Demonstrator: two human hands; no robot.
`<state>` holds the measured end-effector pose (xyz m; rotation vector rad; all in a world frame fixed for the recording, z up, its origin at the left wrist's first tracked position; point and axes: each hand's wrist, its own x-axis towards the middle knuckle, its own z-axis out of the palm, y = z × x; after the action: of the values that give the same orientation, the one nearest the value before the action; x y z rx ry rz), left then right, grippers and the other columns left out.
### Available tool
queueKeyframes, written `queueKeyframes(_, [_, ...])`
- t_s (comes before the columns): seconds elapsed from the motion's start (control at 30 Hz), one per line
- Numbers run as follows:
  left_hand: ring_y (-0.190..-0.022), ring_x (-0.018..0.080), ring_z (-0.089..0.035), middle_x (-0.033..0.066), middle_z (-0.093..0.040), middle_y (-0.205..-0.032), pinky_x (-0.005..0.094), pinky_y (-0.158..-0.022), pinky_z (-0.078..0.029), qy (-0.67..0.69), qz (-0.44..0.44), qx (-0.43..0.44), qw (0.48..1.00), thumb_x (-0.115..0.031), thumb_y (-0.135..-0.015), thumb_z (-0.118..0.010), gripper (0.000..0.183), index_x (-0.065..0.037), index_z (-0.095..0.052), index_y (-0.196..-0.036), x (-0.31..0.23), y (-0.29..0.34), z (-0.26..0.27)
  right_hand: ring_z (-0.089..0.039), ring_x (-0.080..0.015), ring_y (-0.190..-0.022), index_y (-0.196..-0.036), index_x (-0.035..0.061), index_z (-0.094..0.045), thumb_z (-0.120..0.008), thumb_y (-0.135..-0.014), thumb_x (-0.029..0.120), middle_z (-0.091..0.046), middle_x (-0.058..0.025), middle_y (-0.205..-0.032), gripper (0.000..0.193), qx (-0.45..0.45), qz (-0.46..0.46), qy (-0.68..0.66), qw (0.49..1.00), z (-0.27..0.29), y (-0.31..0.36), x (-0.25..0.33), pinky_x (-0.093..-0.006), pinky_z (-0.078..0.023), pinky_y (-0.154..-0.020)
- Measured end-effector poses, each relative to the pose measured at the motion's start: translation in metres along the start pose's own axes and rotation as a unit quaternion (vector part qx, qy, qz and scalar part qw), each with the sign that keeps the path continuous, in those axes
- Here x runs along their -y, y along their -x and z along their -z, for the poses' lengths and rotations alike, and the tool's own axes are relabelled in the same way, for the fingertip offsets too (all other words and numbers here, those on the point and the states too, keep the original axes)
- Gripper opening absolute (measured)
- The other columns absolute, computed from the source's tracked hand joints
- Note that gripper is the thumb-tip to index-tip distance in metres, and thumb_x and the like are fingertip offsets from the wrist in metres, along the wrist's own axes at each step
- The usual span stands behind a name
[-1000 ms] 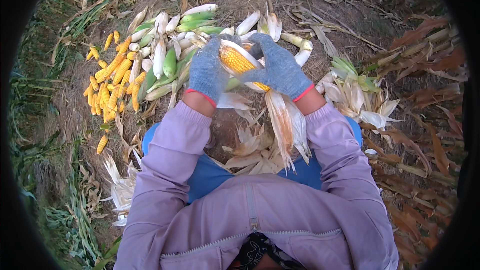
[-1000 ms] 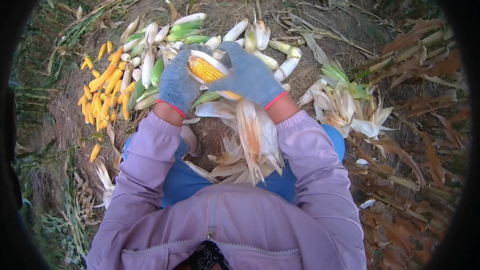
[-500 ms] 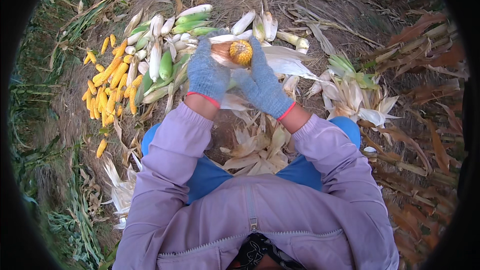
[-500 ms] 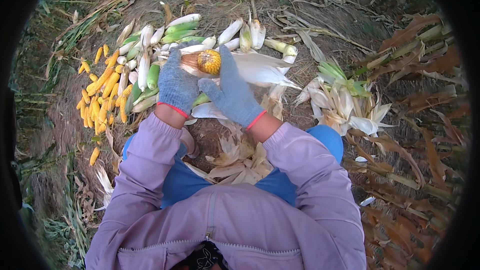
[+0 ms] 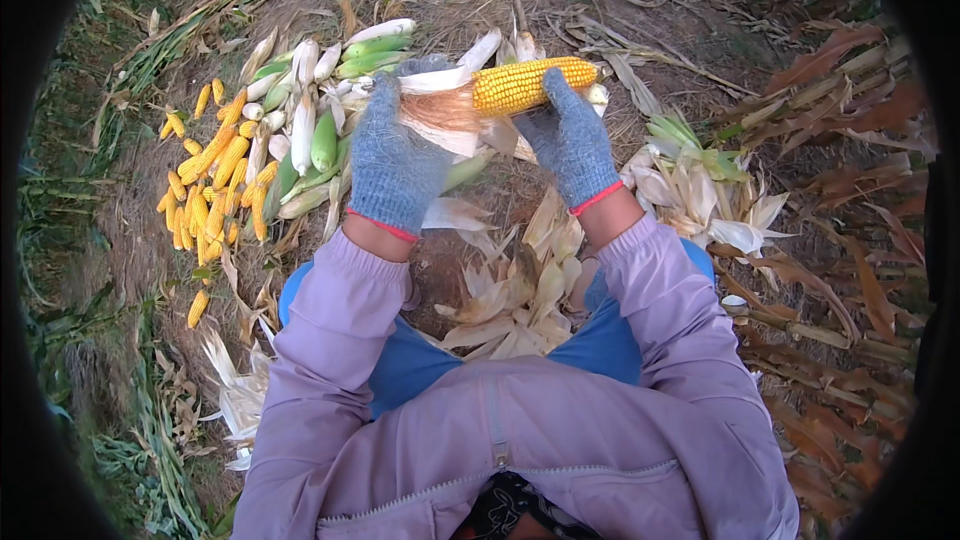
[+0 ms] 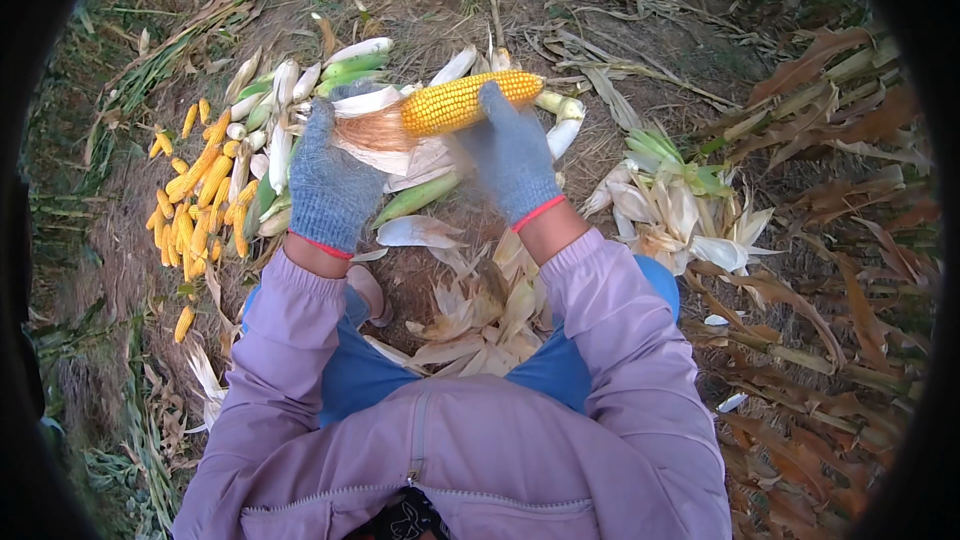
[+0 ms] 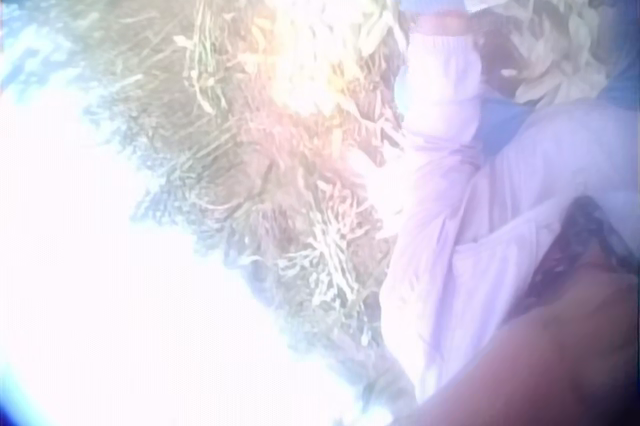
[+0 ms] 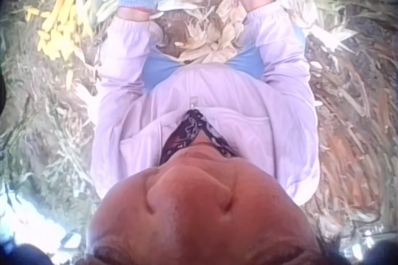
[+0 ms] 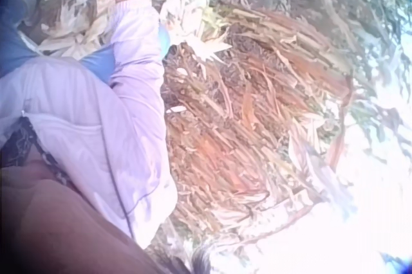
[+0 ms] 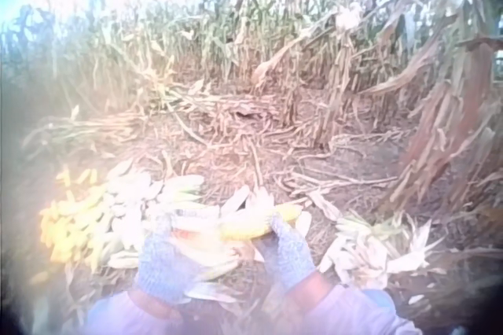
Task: The person sits on the ground in a cornfield and shucks corn cobs by hand. They remove the husks and silk from each cob and place the cleaned cobs into a pile.
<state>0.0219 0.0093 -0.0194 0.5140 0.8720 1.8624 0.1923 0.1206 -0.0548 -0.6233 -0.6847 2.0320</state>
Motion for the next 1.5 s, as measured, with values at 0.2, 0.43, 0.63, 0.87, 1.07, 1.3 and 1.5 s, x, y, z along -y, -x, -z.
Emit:
queueKeyframes(0.2, [-0.126,0.0335,-0.054,0.0204,-0.054,-0.138,0.0508,-0.107,-0.046,0.163,0.013,-0.087,0.983,-0.028,-0.105,-0.05,0.045,0.001,-0.047,-0.14,-0.014,-0.012,0.027,-0.055,-0.0327,-0.123,-0.132,0.0004,-0.048,-0.065,-0.098,0.023,-0.055,-0.017,-0.129,0.044,-0.035,0.056,-0.089,0.994,0.022,-0.017,0.032,-0.0472,-0.048,-0.108])
queueKeyframes(0.43, [-0.124,0.0268,-0.055,0.0148,-0.057,-0.134,0.0375,-0.103,-0.046,-0.279,-0.159,-0.253,0.913,-0.018,-0.095,-0.067,0.048,0.003,-0.052,-0.135,-0.018,-0.021,0.049,-0.06,-0.0249,-0.114,-0.134,-0.0039,-0.045,-0.069,-0.095,0.021,-0.057,-0.0155,-0.126,0.052,-0.084,0.19,0.263,0.942,-0.002,0.0,0.043,-0.0389,-0.05,-0.101])
queueKeyframes(0.63, [-0.125,0.0273,-0.055,0.0191,-0.055,-0.137,0.0377,-0.107,-0.043,-0.599,-0.194,0.084,0.773,-0.029,-0.084,-0.079,0.071,0.001,-0.048,-0.141,-0.004,0.005,0.001,-0.06,-0.0245,-0.112,-0.139,-0.0071,-0.038,-0.072,-0.091,0.016,-0.058,-0.0191,-0.127,0.063,0.006,0.168,0.451,0.877,-0.015,0.013,0.029,-0.0355,-0.049,-0.1])
queueKeyframes(0.87, [-0.115,0.0356,-0.062,0.0212,-0.061,-0.126,0.0425,-0.098,-0.049,-0.611,-0.102,0.141,0.772,-0.034,-0.075,-0.083,0.082,-0.004,-0.045,-0.141,0.026,0.002,-0.011,-0.061,-0.0214,-0.11,-0.139,-0.0056,-0.043,-0.068,-0.092,0.013,-0.061,-0.0143,-0.123,0.056,0.081,0.147,0.312,0.935,-0.041,0.034,0.031,-0.035,-0.05,-0.097])
queueKeyframes(1.07, [-0.108,0.0277,-0.065,0.0172,-0.065,-0.119,0.0386,-0.094,-0.051,-0.586,-0.077,0.123,0.797,-0.037,-0.078,-0.085,0.08,-0.002,-0.047,-0.139,0.039,0.008,-0.011,-0.066,-0.0319,-0.097,-0.117,-0.0031,-0.059,-0.059,-0.097,0.034,-0.066,-0.023,-0.104,0.042,0.005,0.103,0.611,0.785,-0.039,0.029,0.054,-0.0406,-0.051,-0.084])
queueKeyframes(1.3, [-0.101,0.0209,-0.065,0.011,-0.067,-0.111,0.0358,-0.09,-0.051,-0.566,-0.047,0.125,0.813,-0.033,-0.079,-0.085,0.069,-0.001,-0.053,-0.131,0.033,0.008,-0.019,-0.065,-0.0358,-0.09,-0.106,0.0041,-0.063,-0.052,-0.098,0.033,-0.066,-0.0178,-0.099,0.032,0.054,0.15,0.638,0.753,-0.007,0.019,0.064,-0.0442,-0.05,-0.08])
queueKeyframes(1.5, [-0.097,0.0144,-0.063,0.0028,-0.066,-0.111,0.03,-0.089,-0.05,-0.325,0.045,0.091,0.94,-0.018,-0.084,-0.078,0.053,-0.003,-0.057,-0.13,0.027,0.01,-0.02,-0.064,-0.0381,-0.093,-0.103,0.005,-0.064,-0.054,-0.096,0.03,-0.067,-0.0188,-0.102,0.028,-0.056,0.215,0.668,0.711,0.03,0.002,0.09,-0.0448,-0.05,-0.081])
